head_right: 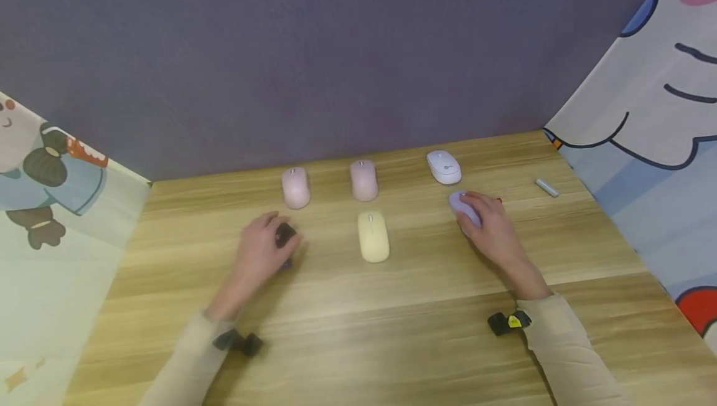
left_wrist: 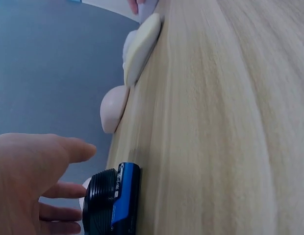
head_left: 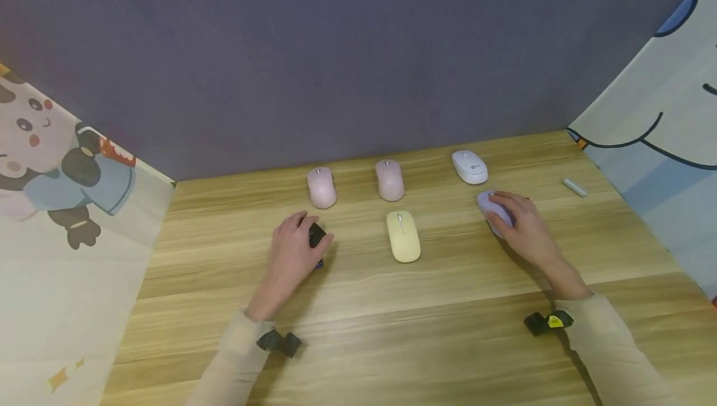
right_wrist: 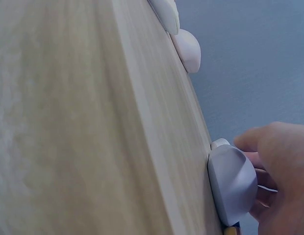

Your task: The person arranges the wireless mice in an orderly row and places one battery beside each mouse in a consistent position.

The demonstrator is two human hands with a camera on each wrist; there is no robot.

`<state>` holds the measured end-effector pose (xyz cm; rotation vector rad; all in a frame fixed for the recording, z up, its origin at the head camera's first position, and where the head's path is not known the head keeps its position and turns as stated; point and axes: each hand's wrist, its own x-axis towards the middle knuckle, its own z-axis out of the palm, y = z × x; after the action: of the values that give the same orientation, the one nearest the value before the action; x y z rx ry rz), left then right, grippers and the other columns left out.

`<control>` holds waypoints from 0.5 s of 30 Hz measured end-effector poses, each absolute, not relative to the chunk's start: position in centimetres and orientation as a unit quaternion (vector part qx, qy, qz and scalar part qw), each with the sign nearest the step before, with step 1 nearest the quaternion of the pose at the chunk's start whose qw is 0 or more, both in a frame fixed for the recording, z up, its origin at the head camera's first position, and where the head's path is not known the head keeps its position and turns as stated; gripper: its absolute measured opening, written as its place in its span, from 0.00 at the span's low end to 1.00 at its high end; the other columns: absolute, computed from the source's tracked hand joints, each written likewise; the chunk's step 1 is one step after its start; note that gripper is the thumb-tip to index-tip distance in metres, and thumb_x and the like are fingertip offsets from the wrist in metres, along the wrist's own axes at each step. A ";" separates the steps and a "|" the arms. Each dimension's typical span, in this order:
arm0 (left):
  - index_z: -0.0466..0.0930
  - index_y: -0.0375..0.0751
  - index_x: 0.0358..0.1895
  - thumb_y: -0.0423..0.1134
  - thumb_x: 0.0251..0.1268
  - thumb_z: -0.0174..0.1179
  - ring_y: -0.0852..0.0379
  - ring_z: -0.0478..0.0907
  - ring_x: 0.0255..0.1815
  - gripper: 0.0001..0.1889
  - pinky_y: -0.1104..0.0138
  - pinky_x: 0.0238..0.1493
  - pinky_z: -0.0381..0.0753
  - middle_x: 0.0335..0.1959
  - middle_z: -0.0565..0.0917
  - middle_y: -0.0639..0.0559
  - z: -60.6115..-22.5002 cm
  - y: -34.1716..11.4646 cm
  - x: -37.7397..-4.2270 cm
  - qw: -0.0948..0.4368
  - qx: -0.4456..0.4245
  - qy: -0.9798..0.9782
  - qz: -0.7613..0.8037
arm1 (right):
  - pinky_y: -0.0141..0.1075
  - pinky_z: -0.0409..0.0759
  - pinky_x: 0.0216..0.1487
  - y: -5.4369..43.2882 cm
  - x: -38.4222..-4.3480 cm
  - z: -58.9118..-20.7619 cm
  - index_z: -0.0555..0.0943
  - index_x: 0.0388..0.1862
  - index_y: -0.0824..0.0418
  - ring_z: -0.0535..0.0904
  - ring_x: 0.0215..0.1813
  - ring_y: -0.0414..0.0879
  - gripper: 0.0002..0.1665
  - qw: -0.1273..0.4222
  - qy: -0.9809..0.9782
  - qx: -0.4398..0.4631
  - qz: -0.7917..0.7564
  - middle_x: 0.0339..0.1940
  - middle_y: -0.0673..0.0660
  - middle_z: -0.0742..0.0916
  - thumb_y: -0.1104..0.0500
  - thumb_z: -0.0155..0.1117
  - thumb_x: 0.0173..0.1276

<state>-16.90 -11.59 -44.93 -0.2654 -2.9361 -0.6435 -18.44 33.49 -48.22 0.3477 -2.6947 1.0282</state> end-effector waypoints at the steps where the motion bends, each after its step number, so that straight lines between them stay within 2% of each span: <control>1: 0.81 0.31 0.61 0.53 0.67 0.69 0.31 0.73 0.68 0.29 0.39 0.70 0.71 0.66 0.77 0.29 -45.0 -11.6 -16.9 0.059 -0.082 -0.973 -0.208 | 0.72 0.53 0.77 33.5 -18.4 -48.2 0.77 0.64 0.73 0.67 0.70 0.76 0.23 0.117 -0.922 0.117 0.351 0.68 0.75 0.77 0.61 0.63 0.76; 7: 0.77 0.30 0.65 0.56 0.66 0.68 0.31 0.74 0.65 0.35 0.39 0.65 0.76 0.67 0.74 0.27 -45.2 -12.0 -17.0 0.033 -0.057 -0.981 -0.183 | 0.71 0.52 0.78 33.6 -18.4 -48.2 0.77 0.65 0.72 0.66 0.71 0.75 0.24 0.111 -0.926 0.109 0.345 0.69 0.75 0.76 0.59 0.62 0.77; 15: 0.69 0.29 0.71 0.60 0.62 0.70 0.28 0.71 0.67 0.44 0.37 0.68 0.73 0.72 0.67 0.25 -45.3 -12.1 -17.2 -0.009 -0.030 -0.983 -0.183 | 0.71 0.55 0.77 33.5 -18.4 -48.2 0.77 0.65 0.72 0.67 0.71 0.75 0.23 0.117 -0.925 0.112 0.343 0.68 0.75 0.77 0.59 0.63 0.77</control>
<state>-17.21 -12.13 -45.34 -0.0934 -3.1054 -0.5797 -18.41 33.53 -48.25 0.3265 -2.7090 1.0027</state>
